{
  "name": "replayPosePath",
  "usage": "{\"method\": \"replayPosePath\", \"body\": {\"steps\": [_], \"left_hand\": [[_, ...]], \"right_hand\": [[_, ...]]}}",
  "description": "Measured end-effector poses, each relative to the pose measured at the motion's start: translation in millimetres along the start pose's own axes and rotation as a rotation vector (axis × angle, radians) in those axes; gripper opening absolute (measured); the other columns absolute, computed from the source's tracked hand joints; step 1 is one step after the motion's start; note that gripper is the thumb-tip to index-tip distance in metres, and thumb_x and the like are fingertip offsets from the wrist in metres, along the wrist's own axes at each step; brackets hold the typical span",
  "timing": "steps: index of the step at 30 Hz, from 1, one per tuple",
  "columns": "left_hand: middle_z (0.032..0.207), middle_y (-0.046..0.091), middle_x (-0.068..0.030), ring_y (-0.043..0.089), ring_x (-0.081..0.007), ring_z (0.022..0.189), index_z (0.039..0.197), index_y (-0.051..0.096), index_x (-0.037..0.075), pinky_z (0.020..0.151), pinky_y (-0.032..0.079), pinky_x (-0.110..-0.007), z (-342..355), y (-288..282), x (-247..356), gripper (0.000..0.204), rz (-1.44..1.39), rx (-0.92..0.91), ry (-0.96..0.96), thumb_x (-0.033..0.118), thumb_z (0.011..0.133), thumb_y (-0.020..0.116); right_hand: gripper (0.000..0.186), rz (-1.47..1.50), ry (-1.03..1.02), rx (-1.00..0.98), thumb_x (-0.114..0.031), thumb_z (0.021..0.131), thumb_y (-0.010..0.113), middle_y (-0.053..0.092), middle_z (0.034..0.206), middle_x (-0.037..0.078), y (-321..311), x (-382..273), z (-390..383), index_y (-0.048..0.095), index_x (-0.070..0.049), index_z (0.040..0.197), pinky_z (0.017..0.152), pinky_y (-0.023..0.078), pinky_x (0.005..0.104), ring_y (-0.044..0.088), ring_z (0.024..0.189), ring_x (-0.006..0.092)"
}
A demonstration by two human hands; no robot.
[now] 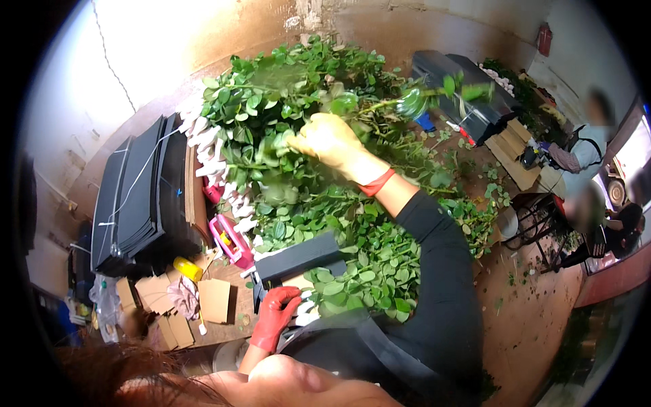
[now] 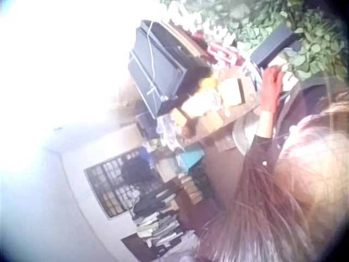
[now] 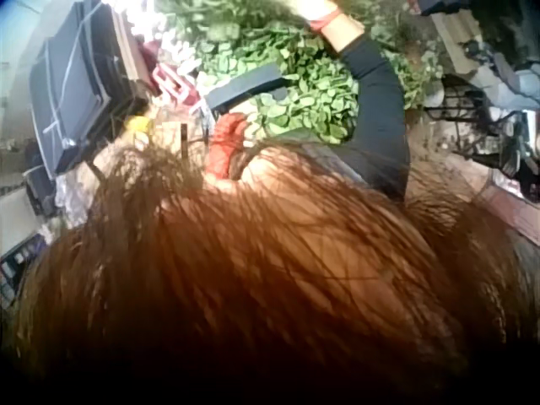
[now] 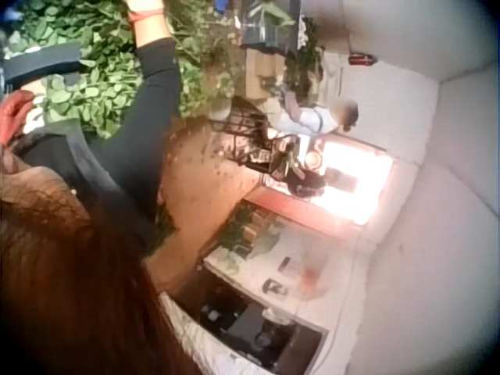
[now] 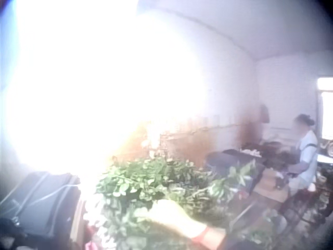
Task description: The person arranges white roses into a black plastic tray, placing them one by one into individual compartments. They then cover the tray with a clear plastic sheet and place a cardboard lid on top.
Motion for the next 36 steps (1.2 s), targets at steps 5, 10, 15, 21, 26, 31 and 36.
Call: {"method": "replayPosePath", "body": {"steps": [5, 10, 15, 21, 26, 31, 36], "left_hand": [[0.110, 0.075, -0.0101, 0.070, -0.0286, 0.102, 0.106, 0.077, 0.006, 0.091, 0.056, -0.039, -1.7, -4.7, -1.2, 0.018, -0.034, -0.028, 0.015, 0.009, 0.088, 0.082], [0.107, 0.073, -0.0094, 0.071, -0.0242, 0.102, 0.105, 0.075, 0.002, 0.089, 0.058, -0.037, 2.3, 4.0, -2.4, 0.015, -0.117, -0.082, -0.124, 0.006, 0.091, 0.078], [0.101, 0.073, -0.0117, 0.070, -0.0298, 0.098, 0.103, 0.076, 0.004, 0.086, 0.056, -0.039, 1.2, 1.7, -3.4, 0.015, -0.172, -0.028, -0.125, 0.008, 0.089, 0.080], [0.108, 0.074, -0.0087, 0.071, -0.0201, 0.102, 0.108, 0.075, 0.002, 0.090, 0.057, -0.034, -6.9, 0.0, -20.8, 0.016, -0.138, -0.057, -0.189, 0.006, 0.093, 0.078], [0.110, 0.073, -0.0072, 0.070, -0.0192, 0.104, 0.114, 0.075, 0.002, 0.093, 0.055, -0.033, -0.4, 7.6, -8.5, 0.021, -0.219, -0.060, -0.232, 0.008, 0.094, 0.077], [0.104, 0.071, -0.0110, 0.068, -0.0258, 0.104, 0.112, 0.076, 0.003, 0.090, 0.055, -0.035, -12.1, -0.1, -20.2, 0.020, -0.311, -0.032, -0.334, 0.010, 0.093, 0.077], [0.108, 0.071, -0.0077, 0.069, -0.0209, 0.102, 0.111, 0.076, 0.002, 0.089, 0.055, -0.033, 0.1, 10.0, -9.1, 0.019, -0.302, -0.072, -0.244, 0.008, 0.093, 0.078]], "right_hand": [[0.042, 0.189, 0.208, 0.275, 0.004, 0.076, 0.071, 0.073, 0.083, 0.002, -60.3, 14.0, -28.2, 0.081, -0.020, 0.109, 0.067, 0.056, 0.0361, 0.070, 0.079, 0.0220], [0.051, 0.101, 0.239, -0.091, 0.006, 0.075, 0.067, 0.073, 0.088, 0.008, -22.0, 24.5, -67.9, 0.078, -0.020, 0.118, 0.071, 0.058, 0.0427, 0.072, 0.080, 0.0314], [0.027, 0.166, 0.642, -0.341, -0.015, 0.093, 0.066, 0.078, 0.099, 0.010, 36.7, 67.8, -80.7, 0.079, -0.020, 0.116, 0.082, 0.059, 0.0443, 0.074, 0.091, 0.0329], [0.047, 0.313, 0.217, 0.061, 0.005, 0.083, 0.064, 0.076, 0.102, 0.010, -27.7, -22.0, -11.1, 0.077, -0.021, 0.120, 0.072, 0.060, 0.0353, 0.074, 0.087, 0.0307], [0.040, 0.168, 0.144, -0.006, -0.001, 0.087, 0.066, 0.076, 0.100, 0.010, -6.5, -9.8, -23.8, 0.075, -0.018, 0.123, 0.076, 0.061, 0.0385, 0.074, 0.088, 0.0299], [0.041, 0.227, 0.072, 0.176, -0.001, 0.092, 0.064, 0.073, 0.104, 0.010, -47.5, -64.1, 19.2, 0.070, -0.017, 0.130, 0.076, 0.062, 0.0404, 0.073, 0.085, 0.0306], [0.029, -0.198, 0.537, -1.024, -0.017, 0.101, 0.056, 0.076, 0.119, 0.011, 96.4, 77.8, -108.7, 0.077, -0.016, 0.121, 0.088, 0.059, 0.0447, 0.075, 0.107, 0.0290]]}}
Point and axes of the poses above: each hand's wrist, its own z-axis towards the middle knuckle, its own y-axis out of the palm, x = y × z, the point moved 7 cm from there along z, towards the middle knuckle
